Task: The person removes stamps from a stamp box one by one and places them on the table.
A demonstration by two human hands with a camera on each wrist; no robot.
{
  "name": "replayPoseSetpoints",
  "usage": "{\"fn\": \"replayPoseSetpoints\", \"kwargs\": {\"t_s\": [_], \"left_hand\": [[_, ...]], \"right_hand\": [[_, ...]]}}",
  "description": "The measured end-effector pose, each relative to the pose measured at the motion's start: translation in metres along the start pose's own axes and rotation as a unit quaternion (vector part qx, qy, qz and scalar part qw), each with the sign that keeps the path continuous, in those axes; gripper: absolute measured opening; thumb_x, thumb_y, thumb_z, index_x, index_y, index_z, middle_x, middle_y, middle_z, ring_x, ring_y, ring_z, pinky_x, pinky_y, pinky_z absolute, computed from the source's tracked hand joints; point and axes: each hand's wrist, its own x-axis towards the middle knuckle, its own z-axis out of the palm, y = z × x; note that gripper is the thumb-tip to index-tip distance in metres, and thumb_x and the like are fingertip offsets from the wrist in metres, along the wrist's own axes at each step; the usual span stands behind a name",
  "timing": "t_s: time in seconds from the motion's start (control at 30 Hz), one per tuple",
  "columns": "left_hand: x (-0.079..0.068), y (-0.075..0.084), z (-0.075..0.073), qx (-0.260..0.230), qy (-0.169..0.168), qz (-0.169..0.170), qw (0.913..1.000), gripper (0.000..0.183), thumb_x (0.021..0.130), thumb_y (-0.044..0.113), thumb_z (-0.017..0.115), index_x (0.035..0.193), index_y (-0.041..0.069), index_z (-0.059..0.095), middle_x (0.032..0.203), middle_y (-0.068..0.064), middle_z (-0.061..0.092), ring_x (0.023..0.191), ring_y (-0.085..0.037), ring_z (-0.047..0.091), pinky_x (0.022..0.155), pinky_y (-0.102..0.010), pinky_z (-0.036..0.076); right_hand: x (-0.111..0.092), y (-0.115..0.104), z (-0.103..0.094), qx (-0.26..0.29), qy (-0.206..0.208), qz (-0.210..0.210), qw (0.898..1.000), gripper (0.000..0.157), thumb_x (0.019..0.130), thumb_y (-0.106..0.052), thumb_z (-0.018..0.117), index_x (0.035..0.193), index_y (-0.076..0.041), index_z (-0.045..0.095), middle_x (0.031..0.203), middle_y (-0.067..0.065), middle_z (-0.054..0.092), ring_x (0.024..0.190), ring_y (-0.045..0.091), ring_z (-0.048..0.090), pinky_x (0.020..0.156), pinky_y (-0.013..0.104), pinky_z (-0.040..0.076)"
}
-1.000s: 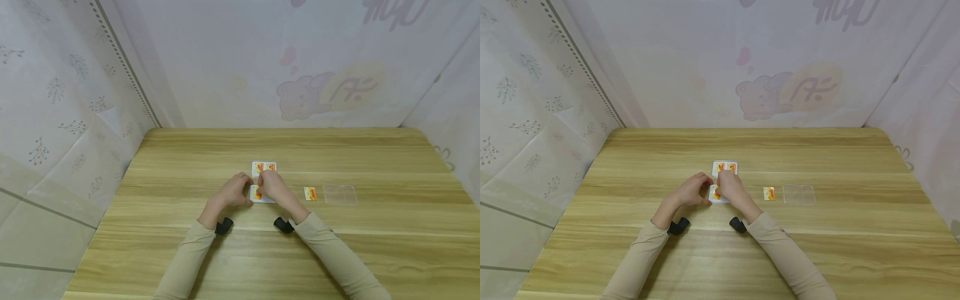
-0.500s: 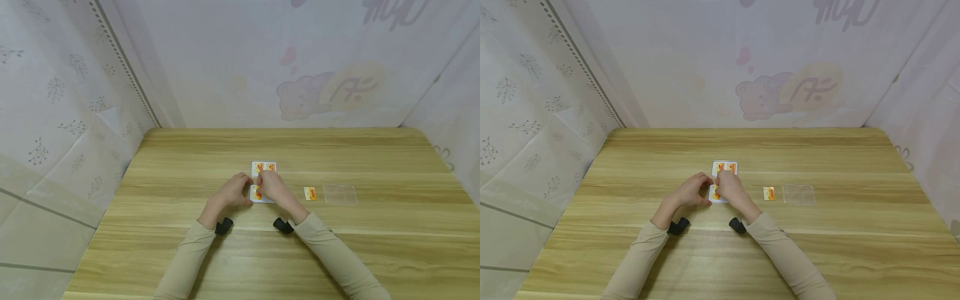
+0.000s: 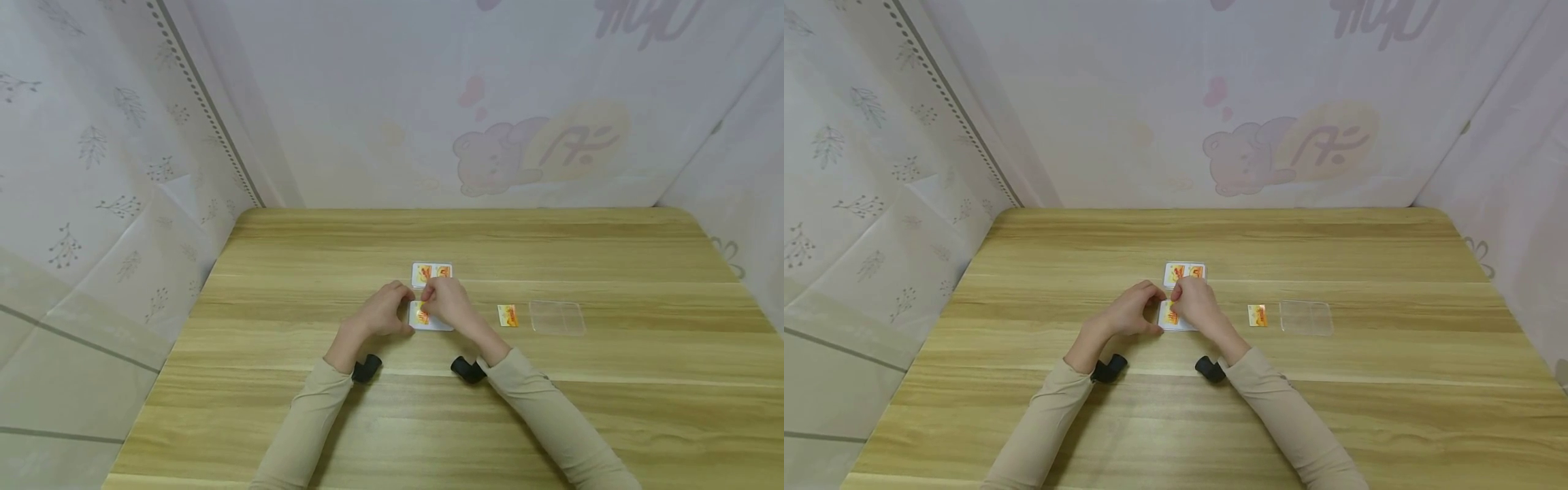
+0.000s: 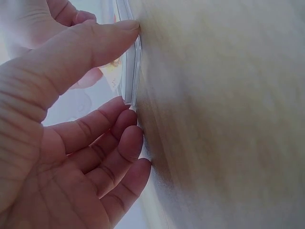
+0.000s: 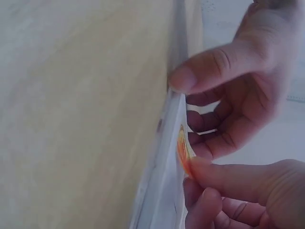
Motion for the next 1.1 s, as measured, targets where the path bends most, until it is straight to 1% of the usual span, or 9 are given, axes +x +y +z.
{"fn": "replayPoseSetpoints", "kwargs": {"t_s": [0.13,0.27,0.33,0.73,1.03,1.1], "left_hand": [[0.001,0.0,0.0,0.003,0.0,-0.001,1.0,0.053,0.067,0.012,0.084,0.11,-0.002,0.057,0.107,-0.009,0.055,0.103,-0.023,0.051,0.095,-0.035,0.042],[0.001,0.0,0.0,0.005,0.0,0.0,1.0,0.052,0.066,0.012,0.084,0.109,-0.002,0.057,0.107,-0.009,0.054,0.102,-0.022,0.051,0.095,-0.035,0.042],[0.002,0.0,0.0,0.003,0.0,0.0,1.0,0.052,0.066,0.012,0.084,0.109,-0.002,0.057,0.107,-0.009,0.054,0.102,-0.022,0.051,0.095,-0.034,0.042],[0.001,-0.001,0.0,0.003,-0.008,-0.003,1.0,0.051,0.067,0.012,0.084,0.109,-0.001,0.057,0.108,-0.009,0.055,0.103,-0.023,0.05,0.096,-0.035,0.041],[0.001,0.0,0.001,0.003,-0.006,-0.005,1.0,0.052,0.067,0.012,0.084,0.109,-0.001,0.057,0.108,-0.009,0.054,0.102,-0.022,0.05,0.095,-0.034,0.041],[0.002,-0.001,0.001,0.003,-0.005,-0.006,1.0,0.052,0.067,0.013,0.084,0.109,-0.001,0.057,0.108,-0.008,0.054,0.102,-0.022,0.05,0.095,-0.034,0.042]], "right_hand": [[0.0,0.004,-0.005,0.041,-0.005,-0.01,0.999,0.006,0.075,0.002,0.07,0.075,0.001,0.064,0.068,0.006,0.061,0.062,0.014,0.055,0.055,0.02,0.043],[0.0,0.006,-0.01,0.08,-0.02,-0.006,0.997,0.004,0.078,0.001,0.069,0.078,0.003,0.065,0.068,0.007,0.061,0.061,0.012,0.054,0.053,0.019,0.043],[-0.001,0.007,-0.012,0.091,-0.025,0.001,0.996,0.004,0.08,0.0,0.068,0.078,0.003,0.065,0.068,0.006,0.061,0.06,0.011,0.053,0.053,0.02,0.042],[-0.002,0.014,-0.014,0.111,-0.026,0.043,0.993,0.006,0.084,-0.003,0.066,0.084,0.002,0.066,0.069,0.006,0.062,0.059,0.011,0.055,0.053,0.02,0.043],[-0.007,0.015,-0.021,0.109,-0.027,0.054,0.992,0.008,0.087,-0.006,0.064,0.086,0.001,0.066,0.069,0.005,0.062,0.06,0.013,0.055,0.055,0.022,0.043],[-0.008,0.016,-0.022,0.11,-0.028,0.051,0.992,0.008,0.087,-0.006,0.063,0.086,0.002,0.066,0.069,0.005,0.062,0.06,0.013,0.055,0.055,0.022,0.043]]}}
